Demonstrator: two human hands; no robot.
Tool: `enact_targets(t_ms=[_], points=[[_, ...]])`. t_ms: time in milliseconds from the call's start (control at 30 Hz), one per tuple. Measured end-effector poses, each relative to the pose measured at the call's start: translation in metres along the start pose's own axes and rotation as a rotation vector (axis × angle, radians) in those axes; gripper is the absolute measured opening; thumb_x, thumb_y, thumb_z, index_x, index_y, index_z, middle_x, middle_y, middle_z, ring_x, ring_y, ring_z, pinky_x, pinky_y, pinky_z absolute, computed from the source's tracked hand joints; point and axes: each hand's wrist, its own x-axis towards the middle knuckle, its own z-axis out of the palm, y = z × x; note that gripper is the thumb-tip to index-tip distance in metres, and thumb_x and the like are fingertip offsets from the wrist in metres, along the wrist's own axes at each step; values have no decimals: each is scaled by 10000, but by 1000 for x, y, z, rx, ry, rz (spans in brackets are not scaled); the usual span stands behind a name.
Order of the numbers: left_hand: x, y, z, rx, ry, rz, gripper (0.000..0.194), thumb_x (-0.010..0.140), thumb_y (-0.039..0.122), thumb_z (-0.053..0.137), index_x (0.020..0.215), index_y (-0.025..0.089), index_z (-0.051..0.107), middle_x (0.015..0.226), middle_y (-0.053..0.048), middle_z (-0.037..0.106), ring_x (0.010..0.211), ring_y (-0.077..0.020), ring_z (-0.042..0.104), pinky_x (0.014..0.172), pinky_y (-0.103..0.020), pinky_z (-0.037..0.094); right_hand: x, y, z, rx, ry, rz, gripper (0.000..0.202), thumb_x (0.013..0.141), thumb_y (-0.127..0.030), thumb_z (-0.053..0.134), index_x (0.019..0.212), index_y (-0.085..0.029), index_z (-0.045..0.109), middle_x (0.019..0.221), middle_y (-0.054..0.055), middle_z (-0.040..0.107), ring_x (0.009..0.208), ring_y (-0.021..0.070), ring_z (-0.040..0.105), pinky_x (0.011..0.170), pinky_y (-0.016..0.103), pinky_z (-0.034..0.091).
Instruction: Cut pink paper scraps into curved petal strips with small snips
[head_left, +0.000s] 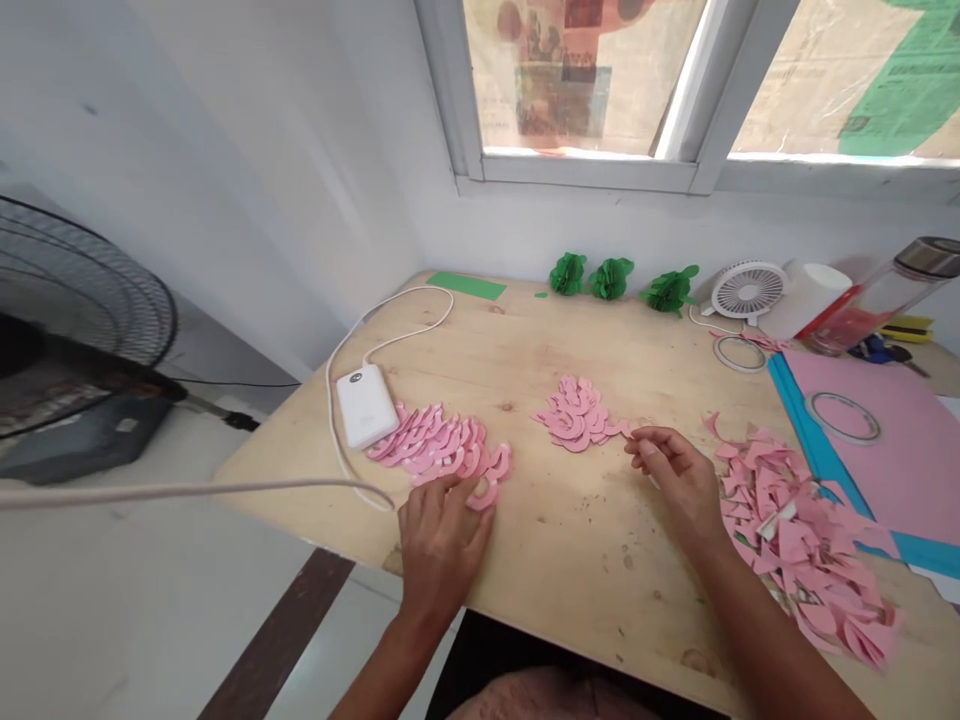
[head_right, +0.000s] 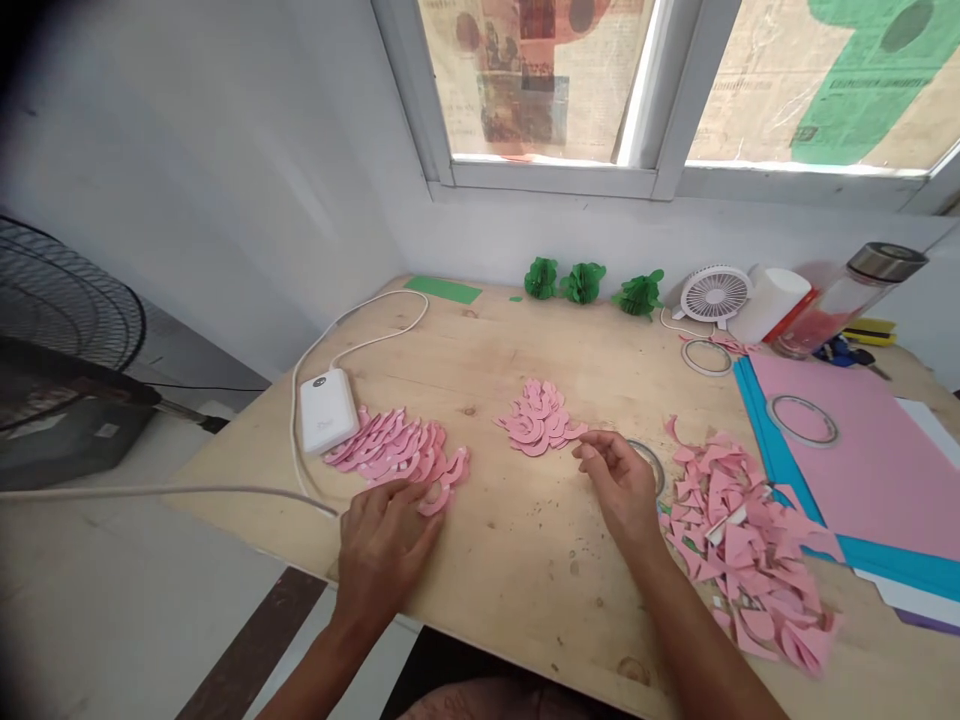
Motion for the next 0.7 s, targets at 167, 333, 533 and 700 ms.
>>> enact_targets(t_ms=[167, 333, 533, 700], points=[[7, 0, 5, -33, -88, 113, 88, 796, 200, 517, 797, 201, 605, 828, -61, 614, 808, -221, 521, 717, -349, 360, 1, -3, -4, -4, 78, -34, 221, 753, -359, 567, 846, -163, 608, 730, 47, 637, 622, 136, 548, 595, 268, 457], [22, -16, 10, 95, -77, 64, 115, 802, 239, 502, 751, 194, 594, 755, -63, 625, 748, -241, 521, 680, -369, 348, 10, -3, -16, 53, 260, -72, 195, 748, -334, 560, 825, -162, 612, 686, 29, 627, 558, 117, 529, 554, 252, 437], [24, 16, -3, -375, -54, 41, 96, 796, 236, 499, 799, 199, 588, 821, -54, 636, 834, -219, 558, 784, -380, 417, 19, 7, -27, 95, 364, -64, 212, 728, -347, 568, 807, -154, 607, 660, 17, 623, 520, 106, 512, 520, 237, 405], [40, 84, -65, -1033, -642, 26, 129, 812, 286, 499, 850, 254, 617, 839, -24, 655, 802, -181, 604, 699, -319, 488, 19, 10, -22, 73, 344, -79, 198, 727, -335, 564, 797, -154, 604, 625, -1, 606, 525, 104, 517, 529, 231, 417]])
